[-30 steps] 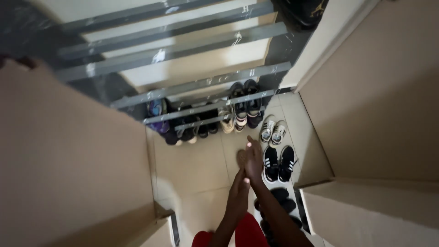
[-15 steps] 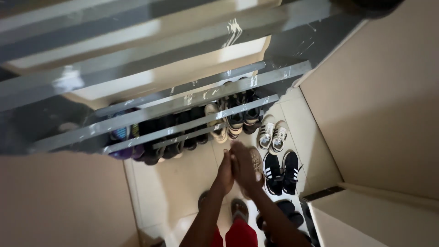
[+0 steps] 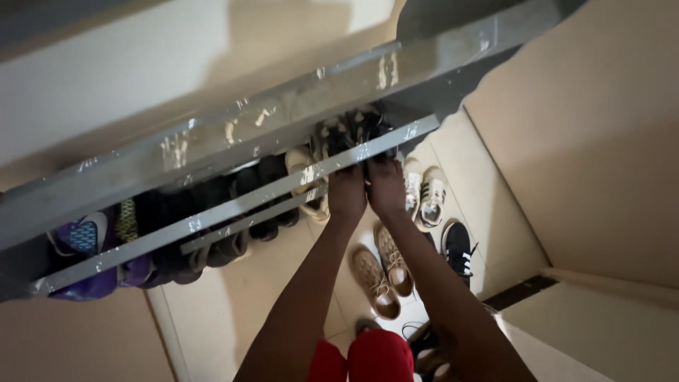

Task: The person removes shoes from a shoe rack by hand, carries them down the hallway, and arranges them in rows on the floor.

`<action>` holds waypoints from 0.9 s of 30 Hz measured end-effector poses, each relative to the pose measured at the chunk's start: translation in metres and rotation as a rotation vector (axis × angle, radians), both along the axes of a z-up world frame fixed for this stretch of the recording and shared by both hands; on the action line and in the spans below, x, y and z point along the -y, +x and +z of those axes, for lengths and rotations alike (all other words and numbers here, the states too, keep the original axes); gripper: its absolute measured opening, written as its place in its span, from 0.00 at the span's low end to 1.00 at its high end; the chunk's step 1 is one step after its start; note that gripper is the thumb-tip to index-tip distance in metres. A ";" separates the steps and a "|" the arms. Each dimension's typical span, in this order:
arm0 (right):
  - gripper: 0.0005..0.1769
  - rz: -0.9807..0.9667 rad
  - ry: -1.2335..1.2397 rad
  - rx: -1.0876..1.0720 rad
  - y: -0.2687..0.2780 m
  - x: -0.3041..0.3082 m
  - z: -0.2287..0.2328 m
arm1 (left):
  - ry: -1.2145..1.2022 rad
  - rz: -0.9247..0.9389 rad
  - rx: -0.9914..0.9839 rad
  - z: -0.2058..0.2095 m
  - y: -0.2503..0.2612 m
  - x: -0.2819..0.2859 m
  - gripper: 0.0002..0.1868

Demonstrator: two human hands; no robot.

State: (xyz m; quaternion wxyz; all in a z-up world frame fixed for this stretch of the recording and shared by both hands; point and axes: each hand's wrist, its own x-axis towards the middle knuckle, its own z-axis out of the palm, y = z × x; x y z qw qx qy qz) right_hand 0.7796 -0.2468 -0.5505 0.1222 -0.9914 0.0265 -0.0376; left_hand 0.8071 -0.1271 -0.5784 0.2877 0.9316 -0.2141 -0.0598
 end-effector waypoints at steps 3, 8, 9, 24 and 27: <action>0.16 -0.098 -0.087 -0.031 0.007 0.003 -0.004 | 0.168 -0.018 0.194 -0.001 0.007 0.004 0.07; 0.08 -0.147 -0.020 -0.033 -0.058 0.011 0.003 | 0.221 -0.193 0.227 0.036 -0.050 -0.036 0.17; 0.10 -0.115 -0.027 -0.043 -0.079 0.006 0.009 | 0.103 -0.207 0.232 0.047 -0.071 -0.045 0.14; 0.03 -0.215 0.210 -0.026 -0.414 -0.054 0.294 | -0.293 -0.463 -0.163 0.320 -0.329 -0.113 0.03; 0.05 -0.166 0.295 0.090 -0.444 -0.062 0.325 | -0.225 -0.656 -0.063 0.353 -0.345 -0.118 0.03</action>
